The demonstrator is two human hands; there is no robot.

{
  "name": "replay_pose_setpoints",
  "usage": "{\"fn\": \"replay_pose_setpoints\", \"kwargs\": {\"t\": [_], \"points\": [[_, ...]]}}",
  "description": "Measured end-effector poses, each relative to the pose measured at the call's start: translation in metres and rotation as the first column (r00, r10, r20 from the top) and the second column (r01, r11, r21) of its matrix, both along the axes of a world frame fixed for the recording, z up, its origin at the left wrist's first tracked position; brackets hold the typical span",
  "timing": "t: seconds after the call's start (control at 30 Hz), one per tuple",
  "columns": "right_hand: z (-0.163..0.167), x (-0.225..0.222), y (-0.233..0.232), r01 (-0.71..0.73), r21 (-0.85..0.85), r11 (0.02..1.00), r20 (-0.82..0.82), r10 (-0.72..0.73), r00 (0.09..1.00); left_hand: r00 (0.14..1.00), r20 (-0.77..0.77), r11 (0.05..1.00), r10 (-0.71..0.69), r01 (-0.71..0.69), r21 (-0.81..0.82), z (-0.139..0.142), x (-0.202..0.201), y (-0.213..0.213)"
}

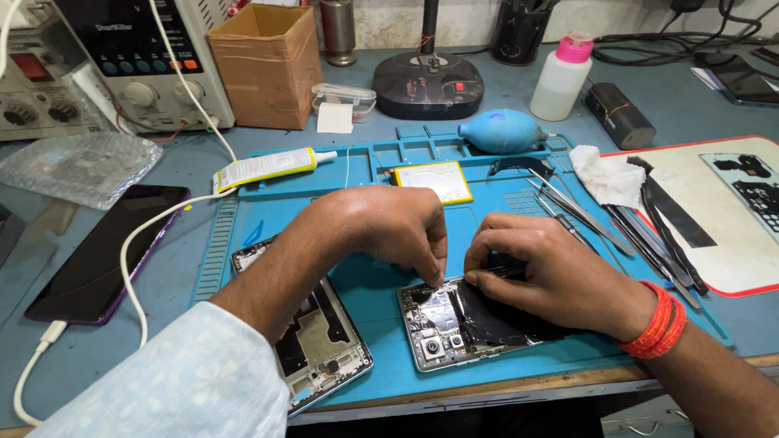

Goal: The person works at a repair bench on a disassembled smartphone, using a pry tool and tweezers to lift and reposition components inside the phone frame, then presses a black flexible layer onto the phone body and works along its edges with the pry tool.

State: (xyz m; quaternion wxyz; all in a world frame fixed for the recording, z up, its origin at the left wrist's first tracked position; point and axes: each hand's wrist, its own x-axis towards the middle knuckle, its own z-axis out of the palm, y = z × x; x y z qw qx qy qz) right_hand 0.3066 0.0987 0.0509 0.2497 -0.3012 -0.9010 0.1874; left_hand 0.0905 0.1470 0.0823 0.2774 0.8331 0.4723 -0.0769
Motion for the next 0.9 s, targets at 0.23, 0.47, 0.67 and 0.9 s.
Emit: {"fn": "replay_pose_setpoints", "kwargs": {"t": [0.23,0.47,0.67,0.9], "points": [[0.000,0.000,0.000,-0.003,0.029,1.000,0.003,0.003,1.000,1.000,-0.012,1.000,-0.012,0.012,-0.008,0.000,0.004,0.000],[0.000,0.000,-0.001,0.004,0.019,1.000,0.001,-0.005,1.000,0.998,-0.056,1.000,-0.006,0.005,-0.011,0.002,0.008,-0.001],[-0.001,0.000,0.000,0.014,0.033,0.999,0.000,-0.014,1.000,1.000,0.015,0.999,-0.015,0.015,0.050,0.002,-0.003,-0.006],[-0.003,0.001,0.001,0.035,0.004,0.999,0.024,-0.035,0.999,0.999,0.046,0.996,-0.011,0.007,0.085,-0.001,-0.001,-0.012]]}}
